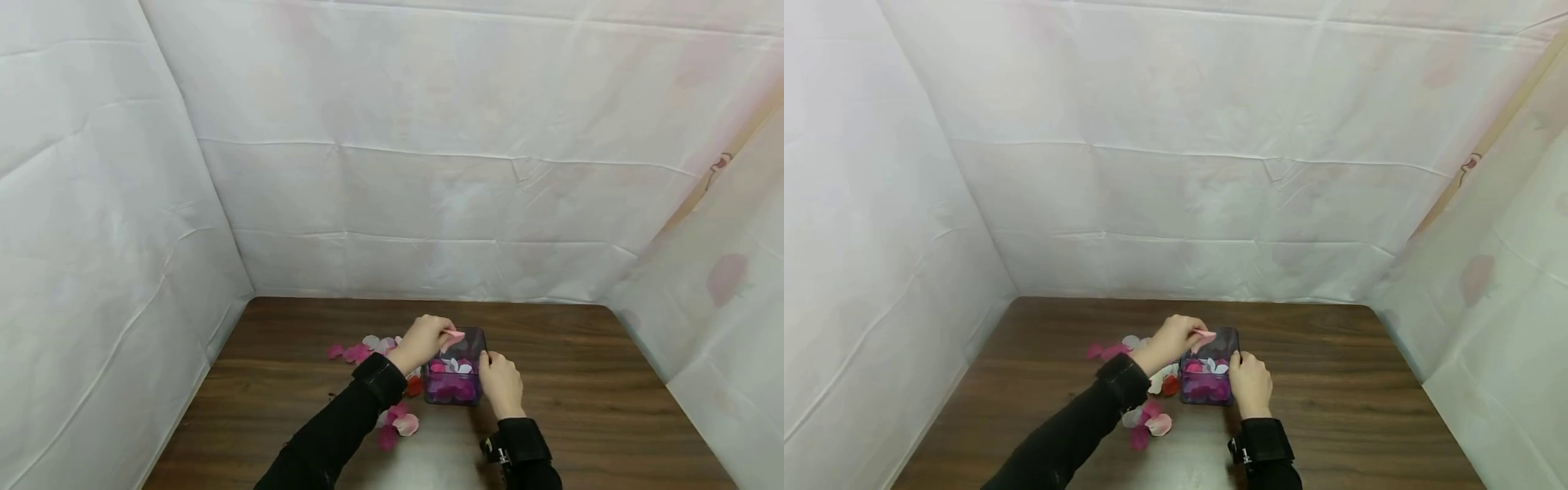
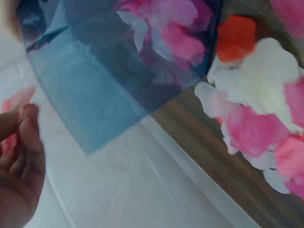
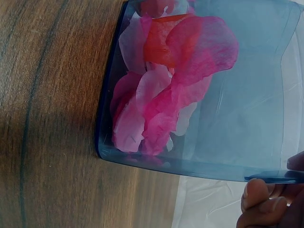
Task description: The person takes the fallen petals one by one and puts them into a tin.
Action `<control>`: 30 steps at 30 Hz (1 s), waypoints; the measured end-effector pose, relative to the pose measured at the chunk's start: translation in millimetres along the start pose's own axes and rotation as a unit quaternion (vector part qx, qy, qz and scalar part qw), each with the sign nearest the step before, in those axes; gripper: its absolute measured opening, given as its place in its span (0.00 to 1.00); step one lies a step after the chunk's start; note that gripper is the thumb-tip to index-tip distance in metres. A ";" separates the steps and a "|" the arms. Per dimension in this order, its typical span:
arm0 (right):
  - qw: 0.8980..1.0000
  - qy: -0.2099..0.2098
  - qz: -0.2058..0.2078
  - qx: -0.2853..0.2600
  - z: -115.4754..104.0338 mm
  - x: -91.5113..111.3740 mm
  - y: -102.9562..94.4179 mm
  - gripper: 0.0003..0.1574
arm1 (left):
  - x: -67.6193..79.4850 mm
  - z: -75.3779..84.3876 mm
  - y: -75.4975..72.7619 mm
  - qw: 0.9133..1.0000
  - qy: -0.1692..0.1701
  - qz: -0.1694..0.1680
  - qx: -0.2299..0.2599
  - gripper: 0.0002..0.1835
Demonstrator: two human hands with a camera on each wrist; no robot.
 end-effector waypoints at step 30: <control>1.000 -0.001 0.007 -0.004 0.1 0.8 -0.8 0.25 | 68.6 -165.7 -10.6 0.974 -0.211 0.000 -0.078 0.24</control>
Point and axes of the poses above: each hand's wrist, its own x-axis away from the middle knuckle, its own y-axis out of the palm, z = x × y, the point moved 4 cm from there along -x, towards the middle knuckle, and after that the axes turned 12 degrees about -y, right-handed, at the moved point
